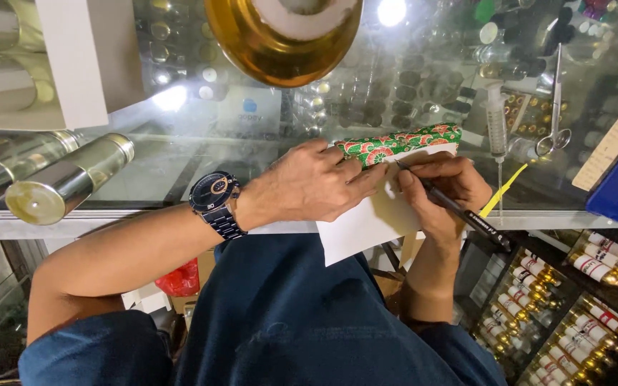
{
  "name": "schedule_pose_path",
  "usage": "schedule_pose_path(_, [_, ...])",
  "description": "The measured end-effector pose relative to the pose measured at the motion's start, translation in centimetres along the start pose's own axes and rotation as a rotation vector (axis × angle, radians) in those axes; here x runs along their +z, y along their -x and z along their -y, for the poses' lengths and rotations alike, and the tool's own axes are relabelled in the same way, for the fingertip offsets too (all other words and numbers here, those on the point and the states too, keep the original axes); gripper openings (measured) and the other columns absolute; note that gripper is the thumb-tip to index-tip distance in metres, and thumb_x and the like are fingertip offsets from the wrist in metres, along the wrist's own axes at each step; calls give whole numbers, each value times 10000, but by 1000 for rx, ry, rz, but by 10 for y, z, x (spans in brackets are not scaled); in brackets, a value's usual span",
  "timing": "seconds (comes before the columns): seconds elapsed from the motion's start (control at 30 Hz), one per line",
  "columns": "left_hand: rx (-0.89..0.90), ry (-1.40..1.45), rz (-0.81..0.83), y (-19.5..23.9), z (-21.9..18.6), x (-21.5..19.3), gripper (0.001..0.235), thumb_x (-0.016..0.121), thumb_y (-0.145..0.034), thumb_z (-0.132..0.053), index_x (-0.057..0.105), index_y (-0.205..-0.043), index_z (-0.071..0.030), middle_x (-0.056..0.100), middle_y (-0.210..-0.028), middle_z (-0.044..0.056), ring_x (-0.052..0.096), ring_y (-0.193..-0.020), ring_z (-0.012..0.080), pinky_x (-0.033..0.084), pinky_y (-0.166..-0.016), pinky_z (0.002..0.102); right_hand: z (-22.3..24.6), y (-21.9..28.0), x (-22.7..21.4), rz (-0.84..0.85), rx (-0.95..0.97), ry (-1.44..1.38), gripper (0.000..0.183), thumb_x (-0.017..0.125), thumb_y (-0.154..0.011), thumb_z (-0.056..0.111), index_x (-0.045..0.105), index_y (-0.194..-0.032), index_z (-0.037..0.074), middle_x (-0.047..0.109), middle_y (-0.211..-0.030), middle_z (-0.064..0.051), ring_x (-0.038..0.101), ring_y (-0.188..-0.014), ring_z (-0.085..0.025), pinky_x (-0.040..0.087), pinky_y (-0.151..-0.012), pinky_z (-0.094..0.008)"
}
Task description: Writing notes on a gift tag and attaching it to a perfume gift box before cutting paper.
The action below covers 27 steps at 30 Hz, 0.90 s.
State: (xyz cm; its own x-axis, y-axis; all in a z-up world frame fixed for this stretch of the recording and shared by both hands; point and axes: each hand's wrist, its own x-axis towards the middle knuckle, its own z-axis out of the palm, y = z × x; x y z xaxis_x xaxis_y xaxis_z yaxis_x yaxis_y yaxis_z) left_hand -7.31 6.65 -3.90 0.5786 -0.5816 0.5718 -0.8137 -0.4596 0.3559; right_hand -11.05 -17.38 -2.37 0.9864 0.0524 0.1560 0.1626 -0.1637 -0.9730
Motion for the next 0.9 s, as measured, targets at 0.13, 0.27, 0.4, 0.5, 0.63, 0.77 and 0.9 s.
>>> schedule_pose_path(0.13, [1,-15,6,4,-1,5,240,573,-994,-303,727,-1134,-185,639,-700,38,660,-573,215,472,-534,326,-1,0,-5,15,-32,52,270,841,-821,-154,582,-896,-156,666,-889,-340,742,-735,-357,561,-584,-385])
schedule_pose_path(0.27, [-10,-2,16,6,-2,8,242,611,-995,-317,735,-1146,-175,664,-710,53,673,-575,218,477,-526,328,-6,6,-11,-9,-27,28,270,827,-852,-146,562,-901,-170,650,-829,-315,740,-721,-332,568,-579,-357])
schedule_pose_path(0.4, [-10,15,21,6,-2,9,234,615,-999,-326,741,-1127,-177,675,-730,70,677,-585,231,487,-536,336,3,2,0,-5,-45,36,242,845,-801,-177,607,-846,-167,656,-741,-288,717,-629,-262,505,-514,-321])
schedule_pose_path(0.5, [-7,5,17,6,-2,11,243,617,-991,-323,731,-1148,-176,664,-727,65,667,-578,224,491,-540,335,-3,-2,-1,17,-86,11,240,830,-769,-233,600,-814,-182,626,-712,-327,706,-559,-352,517,-488,-367])
schedule_pose_path(0.63, [11,25,15,8,-2,13,220,627,-977,-304,739,-1110,-169,683,-752,76,680,-599,232,494,-546,340,-4,-2,-2,27,-48,31,252,838,-783,-197,599,-859,-178,647,-745,-331,711,-594,-335,503,-499,-354])
schedule_pose_path(0.77, [-8,11,20,6,-4,11,231,606,-1001,-315,723,-1140,-173,646,-727,67,663,-587,230,494,-546,338,11,-9,4,37,-48,59,235,844,-790,-190,618,-841,-147,655,-736,-287,705,-596,-293,496,-508,-323])
schedule_pose_path(0.9, [-13,-7,21,6,-4,13,223,613,-1006,-325,723,-1137,-182,615,-695,46,647,-570,217,484,-537,330,14,-15,7,36,-55,37,273,880,-747,-180,622,-826,-143,663,-743,-282,666,-610,-218,491,-547,-302])
